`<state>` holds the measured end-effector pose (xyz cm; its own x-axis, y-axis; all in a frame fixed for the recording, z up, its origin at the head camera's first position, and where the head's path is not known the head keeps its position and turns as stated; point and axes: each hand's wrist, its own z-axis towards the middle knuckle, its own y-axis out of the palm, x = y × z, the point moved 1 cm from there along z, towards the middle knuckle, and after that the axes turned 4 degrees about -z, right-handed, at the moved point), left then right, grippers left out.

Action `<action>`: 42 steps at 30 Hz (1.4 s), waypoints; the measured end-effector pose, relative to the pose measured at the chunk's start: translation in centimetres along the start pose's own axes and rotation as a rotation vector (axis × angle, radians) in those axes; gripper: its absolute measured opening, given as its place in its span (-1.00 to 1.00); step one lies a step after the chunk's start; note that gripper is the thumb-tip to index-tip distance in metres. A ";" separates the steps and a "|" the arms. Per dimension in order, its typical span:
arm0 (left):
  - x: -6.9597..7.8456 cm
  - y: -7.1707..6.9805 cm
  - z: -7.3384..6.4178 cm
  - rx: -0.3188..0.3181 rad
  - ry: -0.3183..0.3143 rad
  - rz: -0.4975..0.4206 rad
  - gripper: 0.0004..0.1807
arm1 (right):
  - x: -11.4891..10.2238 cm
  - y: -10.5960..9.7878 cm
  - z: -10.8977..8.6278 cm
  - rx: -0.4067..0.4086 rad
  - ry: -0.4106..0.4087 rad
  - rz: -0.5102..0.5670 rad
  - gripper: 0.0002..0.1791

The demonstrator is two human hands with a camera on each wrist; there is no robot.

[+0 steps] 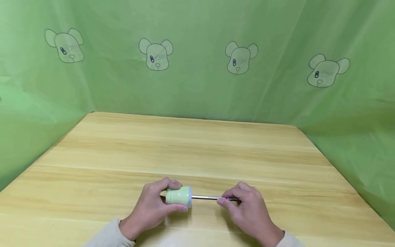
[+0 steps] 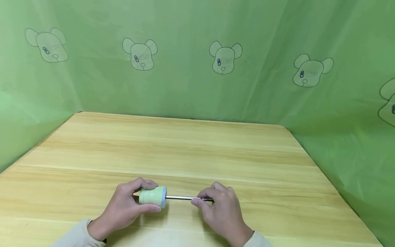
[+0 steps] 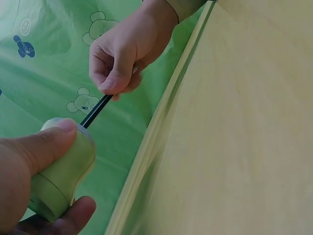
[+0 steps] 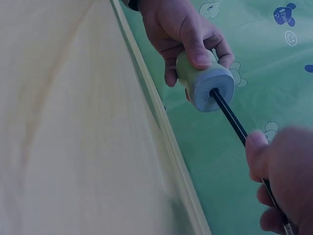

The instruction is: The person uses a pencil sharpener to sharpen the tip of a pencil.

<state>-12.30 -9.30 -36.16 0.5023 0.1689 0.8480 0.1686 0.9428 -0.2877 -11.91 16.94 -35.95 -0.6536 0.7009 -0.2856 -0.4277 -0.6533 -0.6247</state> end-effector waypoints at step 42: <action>-0.1 0.2 0.2 0.014 -0.049 0.005 -0.58 | -0.2 0.0 0.3 0.052 0.048 -0.033 -0.65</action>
<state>-12.50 -9.10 -36.19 0.4609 0.1876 0.8674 0.1540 0.9456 -0.2864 -11.97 16.71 -35.72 -0.6085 0.7346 -0.3002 -0.4815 -0.6425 -0.5961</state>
